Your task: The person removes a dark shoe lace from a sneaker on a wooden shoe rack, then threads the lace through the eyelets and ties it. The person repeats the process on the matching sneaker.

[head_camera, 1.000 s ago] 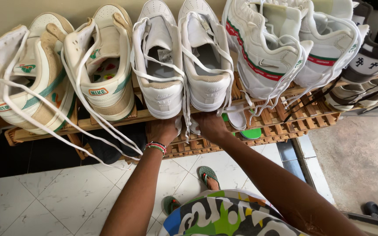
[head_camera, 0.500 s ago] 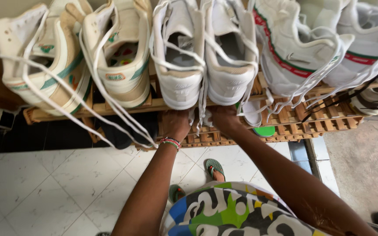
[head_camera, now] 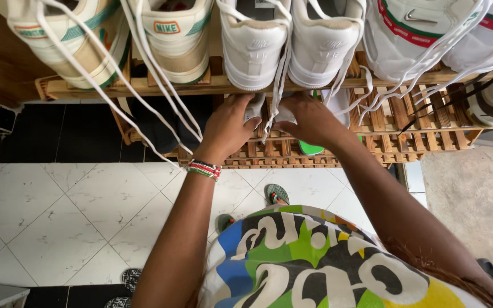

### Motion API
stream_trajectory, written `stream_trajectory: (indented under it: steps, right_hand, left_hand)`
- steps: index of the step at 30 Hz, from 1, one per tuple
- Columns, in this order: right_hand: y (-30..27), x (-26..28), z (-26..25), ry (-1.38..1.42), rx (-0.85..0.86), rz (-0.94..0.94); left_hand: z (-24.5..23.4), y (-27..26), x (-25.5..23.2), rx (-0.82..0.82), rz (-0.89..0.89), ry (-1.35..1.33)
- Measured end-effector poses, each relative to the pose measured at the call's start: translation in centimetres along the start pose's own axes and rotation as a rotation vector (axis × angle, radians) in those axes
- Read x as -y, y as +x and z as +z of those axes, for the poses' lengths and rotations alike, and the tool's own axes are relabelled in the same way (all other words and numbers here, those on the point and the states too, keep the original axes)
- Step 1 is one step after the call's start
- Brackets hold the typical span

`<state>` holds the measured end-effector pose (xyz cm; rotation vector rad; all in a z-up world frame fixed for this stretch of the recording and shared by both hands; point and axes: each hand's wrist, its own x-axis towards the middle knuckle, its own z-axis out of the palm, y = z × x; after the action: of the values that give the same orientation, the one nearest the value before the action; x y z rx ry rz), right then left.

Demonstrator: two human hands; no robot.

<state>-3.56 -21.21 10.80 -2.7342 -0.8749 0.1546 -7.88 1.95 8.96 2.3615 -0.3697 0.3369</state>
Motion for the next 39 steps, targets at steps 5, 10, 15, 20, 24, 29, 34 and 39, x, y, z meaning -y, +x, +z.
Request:
stream_trajectory:
  steps: [5, 10, 15, 20, 24, 29, 34, 39]
  right_hand:
    - [-2.9, 4.5, -6.0, 0.097, 0.232, 0.094]
    - [-5.9, 10.0, -12.8, 0.263, 0.358, 0.255]
    - [-7.0, 15.3, -17.4, 0.246, 0.103, -0.206]
    - [-4.4, 18.8, -19.0, 0.171, -0.098, -0.234]
    - [-2.7, 18.9, -20.7, 0.055, -0.126, -0.165]
    - [-2.2, 16.3, -22.9, -0.056, -0.329, 0.057]
    - [-3.3, 13.2, -23.7, 0.141, -0.779, 0.03]
    - [-6.0, 9.5, -25.8, 0.253, -0.958, 0.304]
  left_hand:
    - [-6.1, -3.5, -1.4, 0.164, -0.156, -0.187]
    - [-14.3, -8.7, -2.8, 0.067, -0.145, -0.364]
    - [-23.4, -13.3, -4.5, 0.062, -0.489, -0.169]
    - [-29.9, -13.5, -6.4, -0.056, -0.402, -0.159]
    - [-32.5, -12.6, -7.1, -0.086, -0.396, -0.137]
    - [-33.1, -12.0, -6.1, -0.211, -0.114, 0.115]
    - [-29.9, -8.5, -5.9, -0.235, -0.114, 0.089]
    - [-26.0, -1.7, -7.7, -0.007, -0.334, -0.29]
